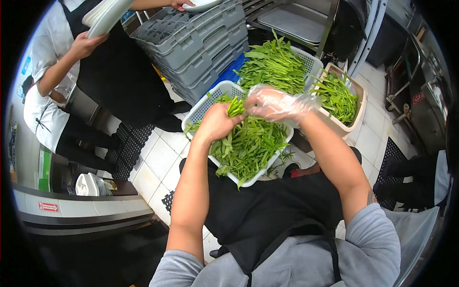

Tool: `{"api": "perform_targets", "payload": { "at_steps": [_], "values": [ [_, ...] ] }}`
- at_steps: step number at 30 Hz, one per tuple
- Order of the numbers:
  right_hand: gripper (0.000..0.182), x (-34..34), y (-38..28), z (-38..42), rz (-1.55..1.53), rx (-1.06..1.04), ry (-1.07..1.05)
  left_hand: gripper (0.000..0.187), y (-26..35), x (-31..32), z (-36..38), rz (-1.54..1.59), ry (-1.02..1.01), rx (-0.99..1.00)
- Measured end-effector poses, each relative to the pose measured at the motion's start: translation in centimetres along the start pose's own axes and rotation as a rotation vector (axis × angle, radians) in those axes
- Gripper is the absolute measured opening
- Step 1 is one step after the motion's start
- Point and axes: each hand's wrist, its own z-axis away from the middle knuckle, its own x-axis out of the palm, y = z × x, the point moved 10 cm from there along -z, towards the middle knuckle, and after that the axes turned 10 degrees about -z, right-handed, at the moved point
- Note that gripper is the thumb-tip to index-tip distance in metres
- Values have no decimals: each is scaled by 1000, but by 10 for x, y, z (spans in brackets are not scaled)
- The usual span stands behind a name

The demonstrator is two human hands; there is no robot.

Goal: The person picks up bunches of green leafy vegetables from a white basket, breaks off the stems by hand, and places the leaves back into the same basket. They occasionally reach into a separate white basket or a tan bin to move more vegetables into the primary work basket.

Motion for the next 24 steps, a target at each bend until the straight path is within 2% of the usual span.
{"api": "perform_targets", "payload": {
  "at_steps": [3,4,5,7,10,14,17,18,20,21,22,23,24],
  "values": [
    [23,18,5,-6,294,60,-46,28,-3,-1,7,-79,-37,-96],
    [18,17,-11,-9,319,-52,84,28,-8,-4,10,-128,-4,-149],
    [16,33,0,-16,378,84,-9,28,-13,-6,15,-177,25,-201],
    [16,30,-17,-13,435,-147,247,27,-24,-10,28,-182,58,-277],
    [25,38,36,-32,398,226,-50,25,-48,-24,64,-32,108,-370],
    [41,38,44,-29,216,141,-1,15,-77,-23,102,344,216,-420],
    [39,34,75,1,188,261,-5,13,-95,-18,132,737,350,-403],
    [33,38,89,19,197,294,-34,13,-104,-16,143,801,389,-414],
    [23,82,146,57,252,560,-324,13,-122,-12,157,945,433,-388],
    [20,114,171,79,301,499,-441,13,-126,-9,159,962,442,-381],
    [20,132,175,95,352,535,-570,12,-129,-7,159,978,448,-372],
    [26,140,175,107,328,608,-563,12,-129,-6,157,996,453,-358],
    [26,152,178,114,355,589,-548,13,-128,-4,153,986,448,-369]
  ]
}}
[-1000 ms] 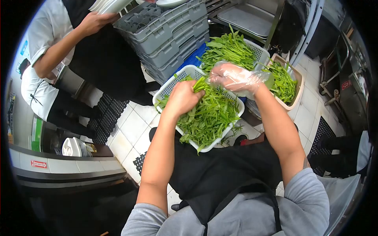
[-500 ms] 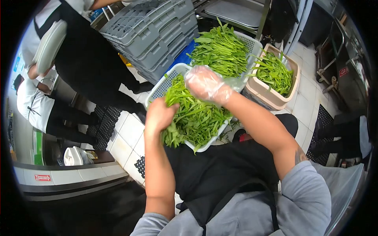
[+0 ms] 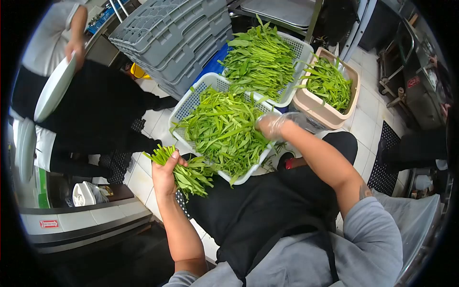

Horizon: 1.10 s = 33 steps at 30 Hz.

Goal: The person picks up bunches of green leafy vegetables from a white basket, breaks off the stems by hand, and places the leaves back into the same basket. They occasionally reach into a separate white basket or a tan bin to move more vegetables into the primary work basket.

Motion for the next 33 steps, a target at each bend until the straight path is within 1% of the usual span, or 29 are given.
{"api": "perform_targets", "payload": {
  "at_steps": [2,4,7,8,11,12,13,15,16,18,19,20,21,23,24,27,28,31,32,33],
  "values": [
    [25,6,-2,-1,30,-20,9,15,3,12,-3,-23,-20,9],
    [24,-6,-14,3,44,-43,-14,14,9,23,-4,-62,-40,0],
    [24,-33,-20,14,-69,-69,0,15,11,32,-9,-105,-55,59],
    [28,-37,-17,8,-87,-76,-12,18,12,35,-10,-125,-48,59],
    [31,-89,-33,19,-330,-235,147,18,33,58,-6,-306,-42,114],
    [32,-101,-39,18,-314,-282,148,17,38,67,-5,-296,-32,125],
    [31,-110,-42,21,-487,-230,90,21,43,73,-6,-373,-16,156],
    [29,-124,-51,31,-832,-122,-33,31,58,94,-6,-609,2,291],
    [30,-131,-62,32,-895,-183,-42,36,68,109,-5,-775,-13,334],
    [29,-138,-77,34,-866,-186,-84,46,78,137,-6,-1147,-42,446],
    [29,-139,-81,35,-850,-185,-103,43,80,147,-8,-1129,-59,495],
    [40,-137,-89,35,-944,-279,-102,40,68,147,-17,-1187,-61,502],
    [42,-138,-85,31,-864,-264,-63,37,62,150,-24,-1244,-64,511],
    [45,-141,-74,24,-709,-228,18,34,49,137,-31,-1236,-49,403],
    [54,-132,-55,12,-753,-218,86,32,46,130,-33,-1232,-39,348],
    [69,-146,-45,29,-639,-389,514,31,40,114,-32,-1189,-23,305],
    [68,-149,-51,46,-726,-212,445,29,34,107,-34,-1147,3,292],
    [59,-137,-75,58,-703,-307,581,28,19,99,-39,-1001,-16,210],
    [50,-136,-83,64,-798,-322,626,28,17,101,-39,-991,-32,207],
    [48,-136,-88,62,-850,-319,607,27,16,104,-39,-980,-50,206]
  ]
}}
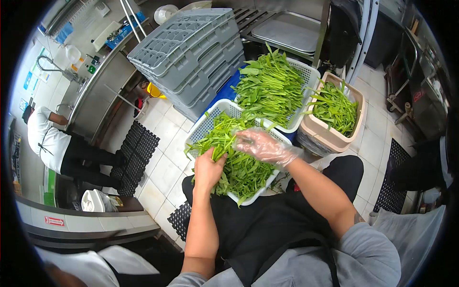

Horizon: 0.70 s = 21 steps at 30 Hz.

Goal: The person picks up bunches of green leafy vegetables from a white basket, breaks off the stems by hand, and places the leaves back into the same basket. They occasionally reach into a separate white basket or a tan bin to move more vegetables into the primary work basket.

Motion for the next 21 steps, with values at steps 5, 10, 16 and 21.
{"api": "perform_targets", "payload": {
  "at_steps": [5,10,16,21],
  "values": [
    [31,1,6,-9,-43,-12,79,26,-6,-16,5,-121,122,-45],
    [28,-14,0,-10,-46,20,109,28,19,-64,17,-8,241,-55],
    [28,-7,-19,-16,-225,-17,37,26,61,-22,0,239,38,51],
    [36,-55,-6,-2,-106,32,247,23,36,14,-14,648,-111,-53]
  ]
}}
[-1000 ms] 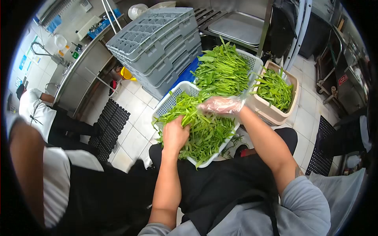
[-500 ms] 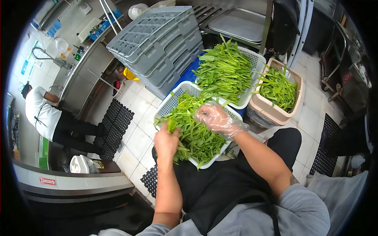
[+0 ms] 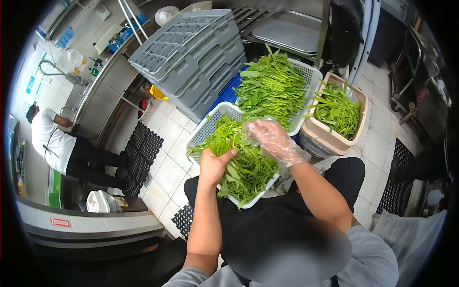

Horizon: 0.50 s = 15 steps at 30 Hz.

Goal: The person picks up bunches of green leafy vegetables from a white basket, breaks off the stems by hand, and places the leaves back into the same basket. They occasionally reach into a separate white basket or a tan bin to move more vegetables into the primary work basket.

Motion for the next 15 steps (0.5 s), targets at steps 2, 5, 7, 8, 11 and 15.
{"api": "perform_targets", "payload": {
  "at_steps": [2,5,7,8,11,15],
  "values": [
    [37,-13,19,8,-92,109,-19,27,-5,1,0,111,-48,24],
    [37,-37,75,41,-208,168,45,32,8,2,8,308,-84,-62],
    [37,-46,74,58,-120,29,42,27,22,-2,4,375,-104,-26],
    [36,-50,83,66,-86,88,26,25,31,-5,-1,330,-95,-20],
    [33,-57,85,81,-25,159,6,17,60,-21,-36,25,-44,48],
    [31,-54,84,84,-129,-21,57,13,137,-9,-98,-591,45,241]
  ]
}}
